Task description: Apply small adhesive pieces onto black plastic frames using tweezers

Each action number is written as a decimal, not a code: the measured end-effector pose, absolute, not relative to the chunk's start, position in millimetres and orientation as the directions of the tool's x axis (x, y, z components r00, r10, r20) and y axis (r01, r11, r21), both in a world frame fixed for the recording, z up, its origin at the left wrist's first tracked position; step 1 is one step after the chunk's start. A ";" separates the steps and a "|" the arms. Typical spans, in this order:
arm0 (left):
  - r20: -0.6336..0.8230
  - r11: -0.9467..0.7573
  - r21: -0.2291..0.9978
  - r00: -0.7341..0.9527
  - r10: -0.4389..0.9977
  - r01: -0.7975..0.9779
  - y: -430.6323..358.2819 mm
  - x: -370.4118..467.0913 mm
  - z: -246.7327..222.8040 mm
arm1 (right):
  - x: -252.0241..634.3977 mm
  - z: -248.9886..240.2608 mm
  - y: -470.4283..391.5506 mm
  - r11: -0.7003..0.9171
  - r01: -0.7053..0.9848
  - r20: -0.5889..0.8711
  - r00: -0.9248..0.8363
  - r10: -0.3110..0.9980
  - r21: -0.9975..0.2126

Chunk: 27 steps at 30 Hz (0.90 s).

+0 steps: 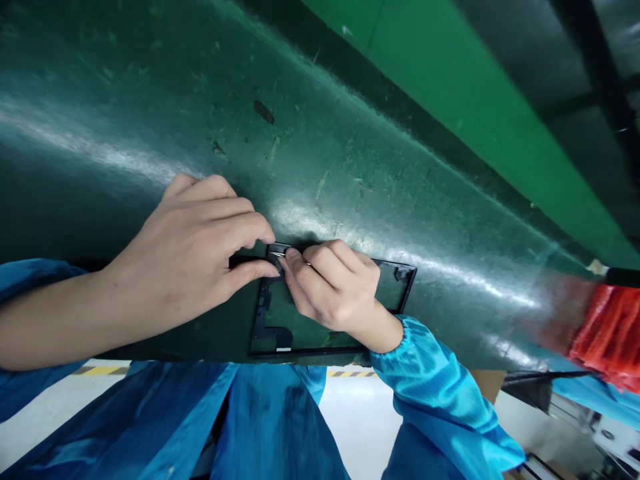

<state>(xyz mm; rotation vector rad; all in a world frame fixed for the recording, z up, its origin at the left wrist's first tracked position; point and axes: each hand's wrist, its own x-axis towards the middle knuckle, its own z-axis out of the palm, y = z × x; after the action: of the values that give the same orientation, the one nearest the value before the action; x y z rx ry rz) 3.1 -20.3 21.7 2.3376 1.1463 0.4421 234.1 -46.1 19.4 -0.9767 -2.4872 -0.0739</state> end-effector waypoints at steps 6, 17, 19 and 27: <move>0.076 -0.528 0.564 0.596 0.799 0.635 -20.6 3.2 21.4 | 237.1 18.0 -47.7 0.717 0.694 0.439 -0.623 0.647 -0.072; 0.073 -0.519 0.578 0.594 0.801 0.630 -20.1 4.4 21.0 | 234.2 21.7 -44.9 0.729 0.680 0.408 -0.645 0.646 -0.079; 0.078 -0.521 0.576 0.593 0.802 0.629 -20.2 4.3 20.8 | 234.8 21.0 -43.7 0.740 0.667 0.421 -0.648 0.635 -0.088; 0.103 -0.539 0.561 0.593 0.799 0.628 -21.2 2.9 20.1 | 235.9 18.8 -42.5 0.767 0.632 0.424 -0.668 0.611 -0.110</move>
<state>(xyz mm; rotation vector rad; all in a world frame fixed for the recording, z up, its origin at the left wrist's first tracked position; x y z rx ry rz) 2.9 -21.2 20.1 2.3503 1.1356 0.4822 235.9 -42.5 18.8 -0.9395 -2.5205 -0.0632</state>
